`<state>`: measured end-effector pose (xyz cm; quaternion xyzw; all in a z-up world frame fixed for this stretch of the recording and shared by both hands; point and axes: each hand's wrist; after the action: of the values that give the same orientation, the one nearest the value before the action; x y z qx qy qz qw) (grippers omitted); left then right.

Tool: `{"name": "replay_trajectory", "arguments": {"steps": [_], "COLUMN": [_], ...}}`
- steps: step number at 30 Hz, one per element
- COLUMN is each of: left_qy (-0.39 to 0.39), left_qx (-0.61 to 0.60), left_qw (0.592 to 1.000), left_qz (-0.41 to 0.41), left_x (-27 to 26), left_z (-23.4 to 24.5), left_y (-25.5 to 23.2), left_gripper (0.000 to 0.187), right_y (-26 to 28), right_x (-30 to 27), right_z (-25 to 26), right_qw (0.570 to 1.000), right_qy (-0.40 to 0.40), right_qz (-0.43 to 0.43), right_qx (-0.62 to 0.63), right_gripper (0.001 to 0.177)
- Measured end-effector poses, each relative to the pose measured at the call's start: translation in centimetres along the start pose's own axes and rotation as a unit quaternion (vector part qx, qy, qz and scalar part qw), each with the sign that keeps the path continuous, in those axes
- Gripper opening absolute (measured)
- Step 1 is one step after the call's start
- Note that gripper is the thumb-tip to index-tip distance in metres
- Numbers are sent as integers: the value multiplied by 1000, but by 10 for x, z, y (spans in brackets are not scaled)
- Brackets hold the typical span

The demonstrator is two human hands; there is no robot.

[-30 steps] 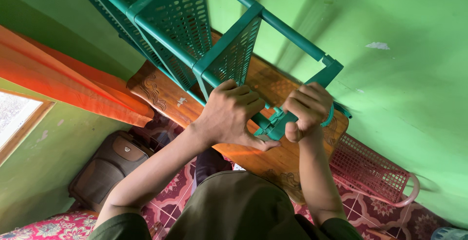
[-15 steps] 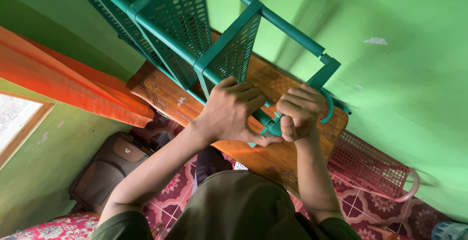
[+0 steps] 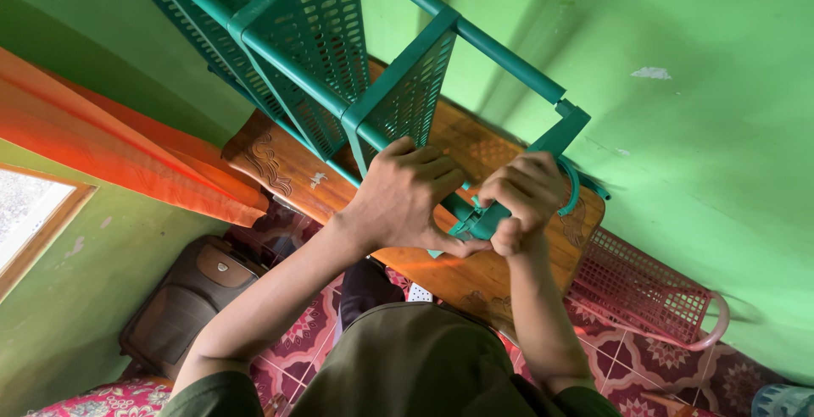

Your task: The person assembles a green plastic shelving unit on a wooden table. They connect side panels, insert horizontal bars, and attach curved handles, then place the completed unit upright on the table.

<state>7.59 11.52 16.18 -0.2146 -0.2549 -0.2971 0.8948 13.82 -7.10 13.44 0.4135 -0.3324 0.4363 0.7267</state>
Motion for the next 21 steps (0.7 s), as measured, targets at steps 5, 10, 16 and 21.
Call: {"name": "replay_trajectory", "arguments": {"steps": [5, 10, 16, 21], "left_qy": [14, 5, -37, -54], "left_qx": [2, -5, 2, 27], "left_qw": [1000, 1000, 999, 998], "left_qz": [-11, -24, 21, 34], "left_x": [-1, 2, 3, 4], "left_z": [2, 3, -11, -25], "left_y": [3, 2, -2, 3], "left_gripper": [77, 80, 61, 54], "right_y": [8, 5, 7, 2], "right_x": [-5, 0, 8, 8], "right_z": [-8, -9, -8, -13], "right_qw": [997, 999, 1000, 998], "right_qy": [-51, -34, -19, -38], "right_qz": [-49, -10, 15, -34], "right_qx": [35, 39, 20, 37], "right_gripper": [72, 72, 67, 62]}}
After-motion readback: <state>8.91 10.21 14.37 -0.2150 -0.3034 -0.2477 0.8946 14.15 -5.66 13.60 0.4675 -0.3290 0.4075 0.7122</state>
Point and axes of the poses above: each hand's wrist, its own x-axis towards the middle knuckle, its own z-axis out of the back of the hand, y = z × x, and after that the axes turned 3 degrees about -z, right-handed
